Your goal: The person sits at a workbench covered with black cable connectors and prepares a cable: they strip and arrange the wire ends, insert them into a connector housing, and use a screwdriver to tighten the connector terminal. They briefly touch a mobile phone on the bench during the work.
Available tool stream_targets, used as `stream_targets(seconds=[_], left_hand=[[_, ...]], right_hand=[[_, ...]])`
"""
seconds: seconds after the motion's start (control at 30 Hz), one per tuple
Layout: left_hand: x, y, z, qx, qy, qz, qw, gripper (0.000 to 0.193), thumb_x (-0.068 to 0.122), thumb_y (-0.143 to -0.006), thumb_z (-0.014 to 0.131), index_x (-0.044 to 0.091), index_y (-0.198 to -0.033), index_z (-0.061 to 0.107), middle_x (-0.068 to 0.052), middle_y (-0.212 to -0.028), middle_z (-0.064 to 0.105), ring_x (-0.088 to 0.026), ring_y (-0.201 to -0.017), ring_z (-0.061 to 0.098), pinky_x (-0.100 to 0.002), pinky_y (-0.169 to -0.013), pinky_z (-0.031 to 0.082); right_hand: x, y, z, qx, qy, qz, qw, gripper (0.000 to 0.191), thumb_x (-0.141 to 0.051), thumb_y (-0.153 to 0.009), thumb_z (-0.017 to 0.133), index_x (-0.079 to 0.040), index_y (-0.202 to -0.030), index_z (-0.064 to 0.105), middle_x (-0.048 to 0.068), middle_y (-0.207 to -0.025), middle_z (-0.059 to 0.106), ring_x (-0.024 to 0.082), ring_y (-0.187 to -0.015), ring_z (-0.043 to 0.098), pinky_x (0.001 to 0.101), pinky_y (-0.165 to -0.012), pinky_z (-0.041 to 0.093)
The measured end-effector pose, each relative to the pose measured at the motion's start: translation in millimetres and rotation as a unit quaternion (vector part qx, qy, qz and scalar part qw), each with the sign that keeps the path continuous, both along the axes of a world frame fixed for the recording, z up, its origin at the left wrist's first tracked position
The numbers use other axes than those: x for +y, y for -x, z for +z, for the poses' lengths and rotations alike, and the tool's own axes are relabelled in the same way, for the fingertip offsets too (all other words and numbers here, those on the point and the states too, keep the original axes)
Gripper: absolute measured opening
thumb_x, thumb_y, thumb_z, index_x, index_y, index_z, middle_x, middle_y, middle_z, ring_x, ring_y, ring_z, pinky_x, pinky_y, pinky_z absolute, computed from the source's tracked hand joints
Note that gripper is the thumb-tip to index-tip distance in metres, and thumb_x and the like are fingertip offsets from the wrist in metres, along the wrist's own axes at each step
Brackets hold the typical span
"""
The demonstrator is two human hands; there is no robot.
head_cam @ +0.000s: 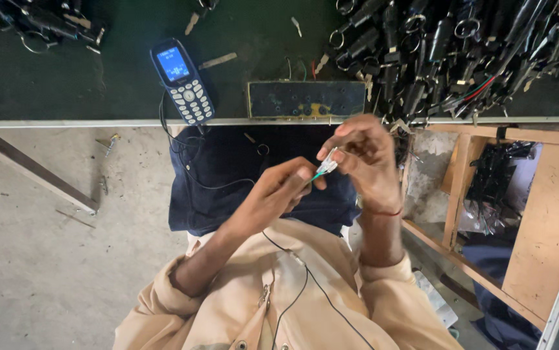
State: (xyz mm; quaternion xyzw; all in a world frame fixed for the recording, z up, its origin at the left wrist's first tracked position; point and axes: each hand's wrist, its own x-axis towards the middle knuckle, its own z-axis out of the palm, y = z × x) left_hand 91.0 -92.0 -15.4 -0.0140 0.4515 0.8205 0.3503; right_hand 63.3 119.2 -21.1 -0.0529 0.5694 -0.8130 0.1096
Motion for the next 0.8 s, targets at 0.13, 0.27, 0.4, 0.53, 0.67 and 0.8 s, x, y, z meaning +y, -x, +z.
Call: stream_targets(seconds=[0.13,0.27,0.4,0.53,0.67,0.8], left_hand=[[2.0,0.5,-6.6,-0.04,-0.072,0.001,0.997,0.027,0.03,-0.111,0.052,0.005,-0.105,0.058,0.008,-0.075,0.041,0.0,-0.057,0.03,-0.02,-0.047,0.024],[8.8,-1.2,-15.3,-0.082,-0.047,0.003,0.996,0.021,0.028,-0.107,0.053,0.007,-0.104,0.055,0.005,-0.072,0.046,-0.001,-0.052,0.036,-0.02,-0.043,0.027],[18.9,-7.8,-21.3,0.05,0.026,0.055,0.997,0.02,0.025,-0.114,0.056,0.005,-0.112,0.056,0.002,-0.083,0.051,-0.003,-0.069,0.045,-0.021,-0.058,0.038],[17.3,-12.4,-19.9,-0.069,0.033,0.079,0.994,0.02,0.025,-0.105,0.054,0.006,-0.105,0.052,-0.002,-0.078,0.061,-0.007,-0.06,0.054,-0.023,-0.05,0.044],[14.3,-16.9,-13.6,-0.04,-0.043,0.151,0.987,0.018,0.024,-0.11,0.055,0.007,-0.109,0.049,-0.004,-0.08,0.056,-0.007,-0.062,0.047,-0.022,-0.053,0.04],[13.2,-22.3,-11.5,0.003,-0.104,0.154,0.983,0.015,0.02,-0.11,0.056,0.007,-0.111,0.048,-0.004,-0.096,0.055,-0.009,-0.078,0.054,-0.028,-0.065,0.052]], right_hand=[[14.5,5.7,32.7,0.072,-0.109,0.061,0.99,0.025,0.01,-0.097,0.073,-0.003,-0.117,0.064,0.012,-0.105,0.075,0.017,-0.091,0.073,0.0233,-0.073,0.054],[15.0,28.9,66.7,0.145,-0.167,0.173,0.96,0.022,0.01,-0.092,0.072,-0.001,-0.111,0.07,0.011,-0.108,0.077,0.017,-0.093,0.075,0.0268,-0.079,0.057],[-0.6,34.3,93.2,0.357,-0.258,0.263,0.858,0.021,0.002,-0.087,0.079,-0.006,-0.106,0.071,0.006,-0.107,0.077,0.016,-0.093,0.076,0.0267,-0.074,0.058],[-5.1,12.9,122.9,0.393,-0.361,0.29,0.795,0.035,-0.012,-0.076,0.077,-0.002,-0.109,0.078,0.009,-0.107,0.078,0.018,-0.071,0.069,0.0329,-0.057,0.05],[-2.1,-11.7,122.2,0.32,-0.305,0.27,0.855,0.034,-0.011,-0.078,0.067,0.0,-0.11,0.07,0.015,-0.113,0.072,0.023,-0.08,0.072,0.0344,-0.066,0.055],[-8.7,-40.5,75.5,0.001,-0.183,-0.057,0.981,0.006,-0.004,-0.108,0.061,-0.002,-0.114,0.062,0.011,-0.107,0.069,0.013,-0.072,0.063,0.0258,-0.063,0.055]])
